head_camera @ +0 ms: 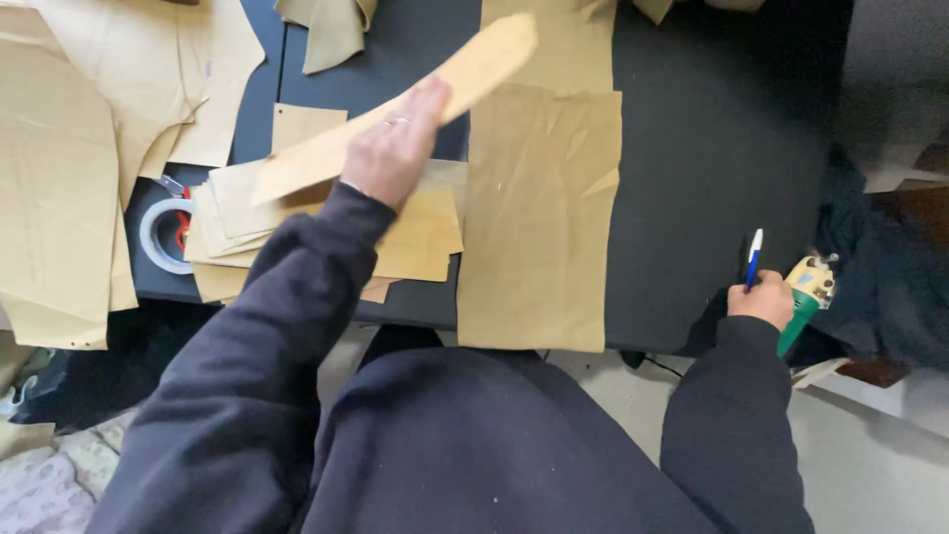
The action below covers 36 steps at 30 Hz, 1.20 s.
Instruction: Tracing and cutting fabric pieces using paper patterns and an electric rotary cutter.
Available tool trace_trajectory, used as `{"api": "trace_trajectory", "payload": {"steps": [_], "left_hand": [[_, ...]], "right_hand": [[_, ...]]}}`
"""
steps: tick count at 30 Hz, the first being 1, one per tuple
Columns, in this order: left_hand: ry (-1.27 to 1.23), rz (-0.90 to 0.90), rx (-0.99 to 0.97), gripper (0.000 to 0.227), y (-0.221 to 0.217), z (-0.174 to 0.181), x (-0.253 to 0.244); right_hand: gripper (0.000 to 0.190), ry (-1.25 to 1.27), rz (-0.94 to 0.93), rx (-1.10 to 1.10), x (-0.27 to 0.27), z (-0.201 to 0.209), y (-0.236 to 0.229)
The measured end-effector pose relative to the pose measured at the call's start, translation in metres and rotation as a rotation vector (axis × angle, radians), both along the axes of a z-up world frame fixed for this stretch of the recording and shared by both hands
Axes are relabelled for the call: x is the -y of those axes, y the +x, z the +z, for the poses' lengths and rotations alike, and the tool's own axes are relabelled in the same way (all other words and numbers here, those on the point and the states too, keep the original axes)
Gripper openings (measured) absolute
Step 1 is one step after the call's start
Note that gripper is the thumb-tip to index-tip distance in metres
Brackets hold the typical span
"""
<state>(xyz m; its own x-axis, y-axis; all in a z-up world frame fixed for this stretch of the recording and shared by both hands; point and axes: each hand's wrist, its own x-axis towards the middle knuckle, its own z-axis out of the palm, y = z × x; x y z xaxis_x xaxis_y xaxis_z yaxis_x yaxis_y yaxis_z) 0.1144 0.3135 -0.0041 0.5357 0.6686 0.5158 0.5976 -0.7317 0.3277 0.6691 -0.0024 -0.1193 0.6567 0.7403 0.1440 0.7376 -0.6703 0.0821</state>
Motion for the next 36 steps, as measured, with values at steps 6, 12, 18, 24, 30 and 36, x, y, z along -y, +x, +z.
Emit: {"api": "trace_trajectory", "payload": {"steps": [6,12,18,24,30,36], "left_hand": [[0.231,-0.589,-0.134,0.048,0.089,0.003,0.097],[-0.003,-0.613,-0.356,0.047,0.067,-0.101,0.111],[-0.304,-0.543,-0.32,0.049,0.039,-0.072,0.084],[-0.582,-0.032,0.086,0.029,0.044,-0.051,0.046],[-0.345,0.035,-0.094,0.041,0.043,-0.081,0.071],[-0.337,0.146,-0.25,0.074,0.031,-0.095,0.114]], "right_hand": [[0.013,0.529,0.044,-1.138,-0.027,0.028,-0.043],[0.014,0.11,-0.041,-1.578,-0.066,0.021,-0.146],[0.012,0.053,0.048,-1.548,-0.06,0.021,-0.222],[0.027,0.064,0.076,-1.353,-0.072,0.029,-0.251],[0.033,0.095,0.077,-1.151,-0.096,0.053,-0.291],[0.033,0.149,0.118,-1.177,-0.091,0.024,-0.294]]}}
